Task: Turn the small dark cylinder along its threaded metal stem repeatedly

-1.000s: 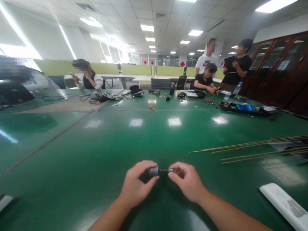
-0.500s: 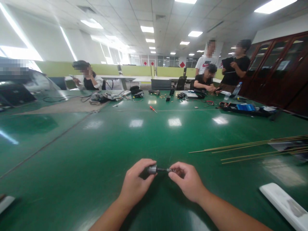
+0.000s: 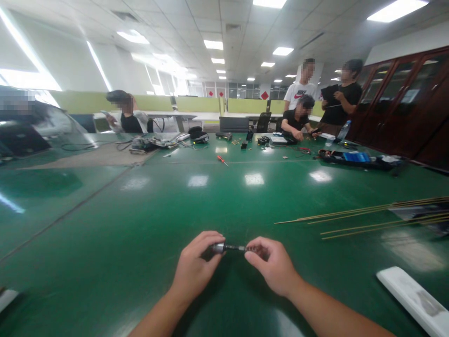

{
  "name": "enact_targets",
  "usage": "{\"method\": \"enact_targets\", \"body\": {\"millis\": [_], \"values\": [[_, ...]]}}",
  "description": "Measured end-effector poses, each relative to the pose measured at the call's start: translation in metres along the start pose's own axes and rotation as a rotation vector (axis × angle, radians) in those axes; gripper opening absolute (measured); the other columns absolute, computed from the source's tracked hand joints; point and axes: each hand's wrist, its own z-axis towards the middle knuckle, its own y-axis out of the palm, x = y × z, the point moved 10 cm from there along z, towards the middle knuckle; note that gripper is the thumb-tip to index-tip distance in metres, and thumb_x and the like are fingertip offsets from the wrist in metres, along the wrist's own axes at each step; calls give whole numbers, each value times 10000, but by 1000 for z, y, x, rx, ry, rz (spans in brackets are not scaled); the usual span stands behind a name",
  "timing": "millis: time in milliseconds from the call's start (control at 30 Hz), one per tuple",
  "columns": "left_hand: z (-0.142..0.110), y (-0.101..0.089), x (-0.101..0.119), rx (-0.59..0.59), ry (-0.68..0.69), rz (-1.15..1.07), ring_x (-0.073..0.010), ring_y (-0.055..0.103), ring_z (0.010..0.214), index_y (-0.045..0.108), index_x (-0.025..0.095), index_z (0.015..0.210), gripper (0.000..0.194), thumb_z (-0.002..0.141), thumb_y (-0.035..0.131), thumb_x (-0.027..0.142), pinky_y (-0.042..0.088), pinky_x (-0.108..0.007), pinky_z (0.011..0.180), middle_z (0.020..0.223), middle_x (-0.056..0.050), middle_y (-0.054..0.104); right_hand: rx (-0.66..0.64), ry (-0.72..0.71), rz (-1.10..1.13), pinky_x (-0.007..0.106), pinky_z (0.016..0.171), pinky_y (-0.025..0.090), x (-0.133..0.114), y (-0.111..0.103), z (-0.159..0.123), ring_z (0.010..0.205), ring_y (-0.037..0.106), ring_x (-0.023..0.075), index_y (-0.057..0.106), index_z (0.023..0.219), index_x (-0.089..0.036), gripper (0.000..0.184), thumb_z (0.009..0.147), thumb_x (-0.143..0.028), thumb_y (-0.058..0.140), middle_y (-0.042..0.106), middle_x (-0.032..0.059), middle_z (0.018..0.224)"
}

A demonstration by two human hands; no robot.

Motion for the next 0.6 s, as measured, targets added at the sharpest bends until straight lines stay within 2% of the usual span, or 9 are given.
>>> {"method": "enact_targets", "body": {"millis": [100, 233, 300, 400, 500, 600], "values": [[1, -5, -9, 33, -46, 30, -207, 685, 962, 705, 232, 989, 176, 813, 704, 224, 552, -347, 897, 1016, -47, 718, 16, 17, 264, 263, 588, 436, 4, -2, 3, 593, 547, 139, 650, 790, -150, 371, 878, -510, 628, 604, 16, 666], [-3, -14, -41, 104, -269, 61, -248, 690, 909, 693, 201, 995, 321, 753, 782, 392, 563, -415, 881, 965, -63, 723, 84, 109, 498, 263, 517, 401, 20, -5, 8, 480, 483, 118, 516, 637, -180, 554, 886, -674, 532, 514, -14, 549], [-6, -15, -58, 124, -397, -71, -248, 708, 919, 671, 179, 1101, 452, 755, 777, 450, 566, -419, 910, 1003, -80, 736, 74, 136, 532, 260, 489, 373, 24, -1, 9, 436, 451, 109, 449, 587, -198, 602, 864, -728, 519, 452, -36, 498], [-12, -24, -76, 177, -549, -294, -258, 705, 1054, 589, 160, 1304, 638, 794, 730, 516, 530, -425, 1011, 1148, -121, 729, 29, 105, 500, 259, 485, 363, 19, 4, 8, 423, 429, 104, 423, 570, -208, 619, 860, -748, 506, 413, -48, 484], [-20, -50, -83, 152, -592, -269, -283, 683, 1122, 611, 154, 1288, 627, 828, 672, 575, 504, -446, 1048, 1160, -142, 731, -15, 40, 391, 264, 527, 386, 10, 7, 6, 461, 440, 111, 452, 590, -203, 605, 896, -724, 477, 439, -38, 501], [-38, -99, -86, 126, -480, -81, -301, 711, 1060, 661, 179, 1162, 570, 817, 645, 632, 583, -418, 928, 1110, -130, 750, -73, -12, 267, 270, 587, 414, 3, 12, 3, 507, 476, 123, 496, 608, -190, 613, 937, -701, 424, 481, -18, 517]]}}
